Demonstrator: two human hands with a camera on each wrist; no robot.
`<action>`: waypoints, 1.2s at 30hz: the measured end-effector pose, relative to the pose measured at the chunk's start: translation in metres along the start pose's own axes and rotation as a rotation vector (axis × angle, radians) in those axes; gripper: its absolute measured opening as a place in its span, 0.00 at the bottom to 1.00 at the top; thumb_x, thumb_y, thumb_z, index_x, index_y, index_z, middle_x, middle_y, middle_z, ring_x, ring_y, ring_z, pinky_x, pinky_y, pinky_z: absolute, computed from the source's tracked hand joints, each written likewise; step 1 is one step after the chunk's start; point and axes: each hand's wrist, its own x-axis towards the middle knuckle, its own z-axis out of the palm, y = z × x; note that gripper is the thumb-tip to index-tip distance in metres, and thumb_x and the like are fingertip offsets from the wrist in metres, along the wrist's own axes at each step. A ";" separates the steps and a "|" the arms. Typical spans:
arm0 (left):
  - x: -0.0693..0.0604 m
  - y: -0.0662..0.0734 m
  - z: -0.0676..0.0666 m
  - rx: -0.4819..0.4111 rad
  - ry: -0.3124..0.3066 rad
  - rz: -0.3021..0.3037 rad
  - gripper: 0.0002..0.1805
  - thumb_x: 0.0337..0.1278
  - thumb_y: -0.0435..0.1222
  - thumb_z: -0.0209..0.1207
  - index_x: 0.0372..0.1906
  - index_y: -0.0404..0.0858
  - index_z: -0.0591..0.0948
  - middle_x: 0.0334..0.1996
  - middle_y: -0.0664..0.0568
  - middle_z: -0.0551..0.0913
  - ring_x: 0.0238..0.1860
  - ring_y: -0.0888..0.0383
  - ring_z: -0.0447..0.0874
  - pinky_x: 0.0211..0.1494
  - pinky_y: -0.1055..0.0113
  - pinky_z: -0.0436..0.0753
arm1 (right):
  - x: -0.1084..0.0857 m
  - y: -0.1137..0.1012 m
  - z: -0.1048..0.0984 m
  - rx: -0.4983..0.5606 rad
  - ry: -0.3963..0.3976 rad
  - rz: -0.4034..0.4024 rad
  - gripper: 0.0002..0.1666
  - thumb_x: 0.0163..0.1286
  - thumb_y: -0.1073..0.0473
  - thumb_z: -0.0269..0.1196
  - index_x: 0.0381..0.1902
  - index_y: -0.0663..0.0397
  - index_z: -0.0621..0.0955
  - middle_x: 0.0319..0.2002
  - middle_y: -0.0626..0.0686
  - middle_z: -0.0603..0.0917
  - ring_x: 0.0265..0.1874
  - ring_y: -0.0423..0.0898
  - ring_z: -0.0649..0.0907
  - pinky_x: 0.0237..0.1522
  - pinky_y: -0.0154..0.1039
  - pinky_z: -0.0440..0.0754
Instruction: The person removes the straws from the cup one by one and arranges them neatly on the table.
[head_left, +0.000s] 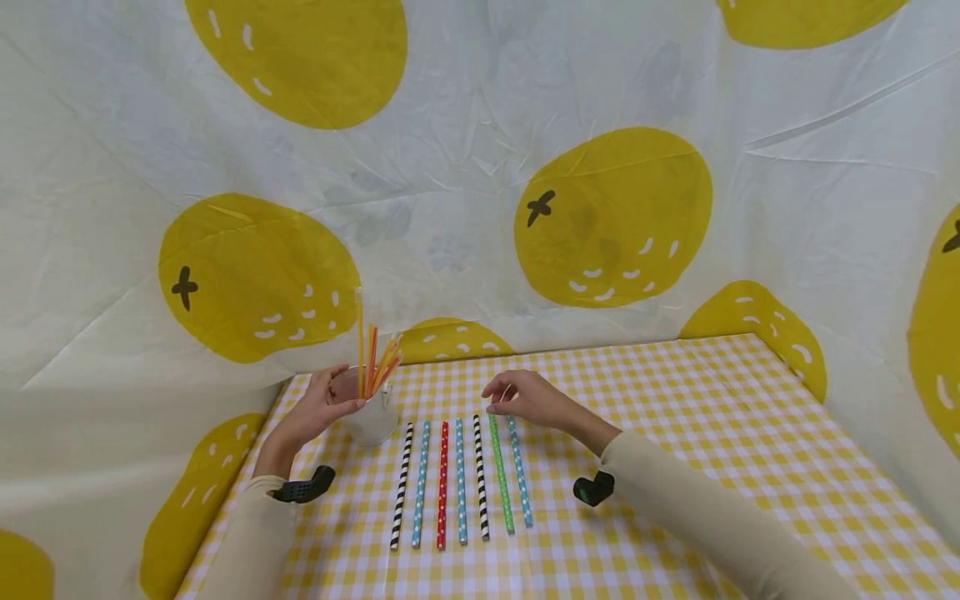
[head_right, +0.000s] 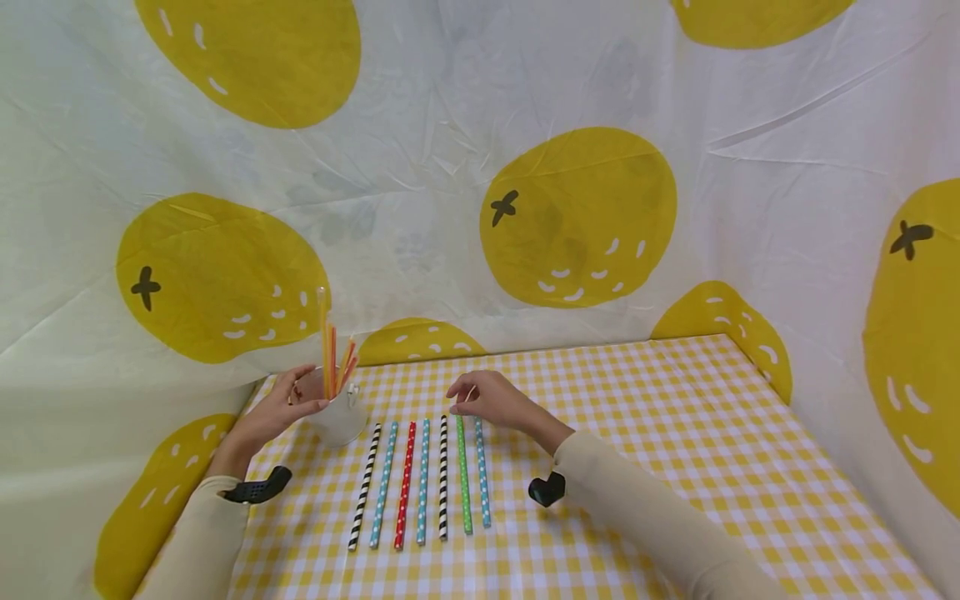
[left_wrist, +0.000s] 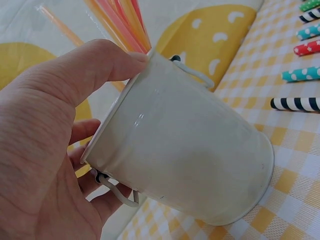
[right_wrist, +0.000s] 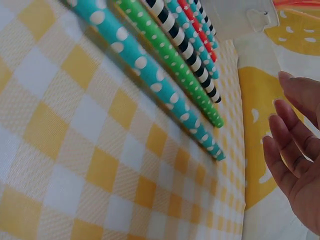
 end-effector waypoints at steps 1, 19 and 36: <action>0.000 0.000 0.000 0.005 -0.002 0.000 0.48 0.69 0.46 0.63 0.81 0.38 0.48 0.76 0.33 0.42 0.63 0.37 0.58 0.59 0.43 0.70 | 0.002 -0.002 0.000 0.007 0.009 -0.003 0.12 0.70 0.56 0.69 0.50 0.49 0.86 0.39 0.47 0.85 0.40 0.45 0.83 0.40 0.37 0.80; -0.004 0.001 0.000 -0.022 -0.006 -0.011 0.51 0.66 0.51 0.64 0.82 0.41 0.47 0.77 0.36 0.40 0.69 0.36 0.53 0.65 0.36 0.66 | 0.039 -0.042 0.014 0.147 0.096 -0.059 0.16 0.71 0.55 0.68 0.54 0.52 0.85 0.41 0.47 0.86 0.43 0.44 0.83 0.45 0.38 0.81; -0.004 0.002 0.000 -0.025 -0.011 -0.008 0.50 0.67 0.49 0.64 0.82 0.40 0.47 0.76 0.35 0.41 0.66 0.38 0.54 0.63 0.39 0.67 | 0.067 -0.066 0.036 0.213 0.173 -0.084 0.15 0.70 0.54 0.69 0.52 0.47 0.85 0.44 0.45 0.87 0.44 0.43 0.84 0.43 0.38 0.82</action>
